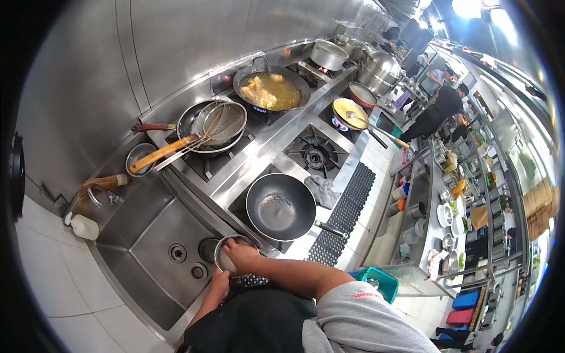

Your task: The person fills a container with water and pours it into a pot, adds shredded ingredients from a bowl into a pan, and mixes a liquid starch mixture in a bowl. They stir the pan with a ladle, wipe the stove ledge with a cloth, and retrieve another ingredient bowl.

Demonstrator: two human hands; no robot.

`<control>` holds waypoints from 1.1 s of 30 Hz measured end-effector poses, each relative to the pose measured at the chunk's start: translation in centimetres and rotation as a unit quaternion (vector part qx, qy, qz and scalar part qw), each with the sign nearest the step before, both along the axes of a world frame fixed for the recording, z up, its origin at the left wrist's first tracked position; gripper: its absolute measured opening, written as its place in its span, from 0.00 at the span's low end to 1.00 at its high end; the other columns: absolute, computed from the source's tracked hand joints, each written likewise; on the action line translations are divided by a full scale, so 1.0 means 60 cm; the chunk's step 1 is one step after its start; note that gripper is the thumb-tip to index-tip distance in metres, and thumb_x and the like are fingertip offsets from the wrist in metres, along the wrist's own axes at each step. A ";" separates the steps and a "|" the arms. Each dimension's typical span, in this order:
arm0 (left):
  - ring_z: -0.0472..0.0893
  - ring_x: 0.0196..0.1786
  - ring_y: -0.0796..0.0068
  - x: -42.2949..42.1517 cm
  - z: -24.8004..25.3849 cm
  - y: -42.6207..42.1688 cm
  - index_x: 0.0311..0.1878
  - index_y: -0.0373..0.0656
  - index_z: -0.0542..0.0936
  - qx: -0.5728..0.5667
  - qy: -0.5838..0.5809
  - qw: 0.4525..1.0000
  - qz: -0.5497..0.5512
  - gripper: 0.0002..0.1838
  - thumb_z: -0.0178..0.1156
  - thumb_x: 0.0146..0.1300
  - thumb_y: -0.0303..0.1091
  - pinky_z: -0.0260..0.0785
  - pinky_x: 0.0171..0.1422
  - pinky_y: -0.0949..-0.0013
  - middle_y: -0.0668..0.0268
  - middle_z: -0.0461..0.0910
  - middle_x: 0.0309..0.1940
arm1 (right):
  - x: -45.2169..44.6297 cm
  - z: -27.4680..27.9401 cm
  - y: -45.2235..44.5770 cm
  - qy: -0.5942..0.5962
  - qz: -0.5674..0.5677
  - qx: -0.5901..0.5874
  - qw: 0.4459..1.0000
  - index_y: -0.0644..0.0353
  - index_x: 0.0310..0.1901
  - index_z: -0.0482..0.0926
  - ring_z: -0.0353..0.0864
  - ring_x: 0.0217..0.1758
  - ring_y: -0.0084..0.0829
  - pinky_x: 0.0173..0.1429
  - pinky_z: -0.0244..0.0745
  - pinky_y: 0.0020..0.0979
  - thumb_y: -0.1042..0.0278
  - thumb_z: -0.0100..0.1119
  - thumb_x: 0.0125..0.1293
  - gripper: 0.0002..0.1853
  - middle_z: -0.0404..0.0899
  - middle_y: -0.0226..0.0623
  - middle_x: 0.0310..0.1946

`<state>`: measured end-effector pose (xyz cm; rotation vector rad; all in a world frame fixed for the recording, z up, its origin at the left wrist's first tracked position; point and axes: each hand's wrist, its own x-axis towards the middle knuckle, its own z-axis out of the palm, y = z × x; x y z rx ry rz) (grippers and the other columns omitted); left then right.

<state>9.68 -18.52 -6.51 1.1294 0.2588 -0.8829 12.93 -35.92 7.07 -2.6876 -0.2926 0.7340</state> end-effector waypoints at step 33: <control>0.86 0.36 0.60 0.047 0.109 0.038 0.72 0.48 0.64 0.017 -0.059 0.996 -0.059 0.35 0.49 0.58 0.22 0.75 0.25 0.68 0.56 0.81 0.50 | -0.027 0.031 0.011 -0.148 0.138 -0.032 0.979 0.46 0.74 0.68 0.78 0.64 0.59 0.65 0.79 0.50 0.50 0.76 0.56 0.44 0.72 0.50 0.66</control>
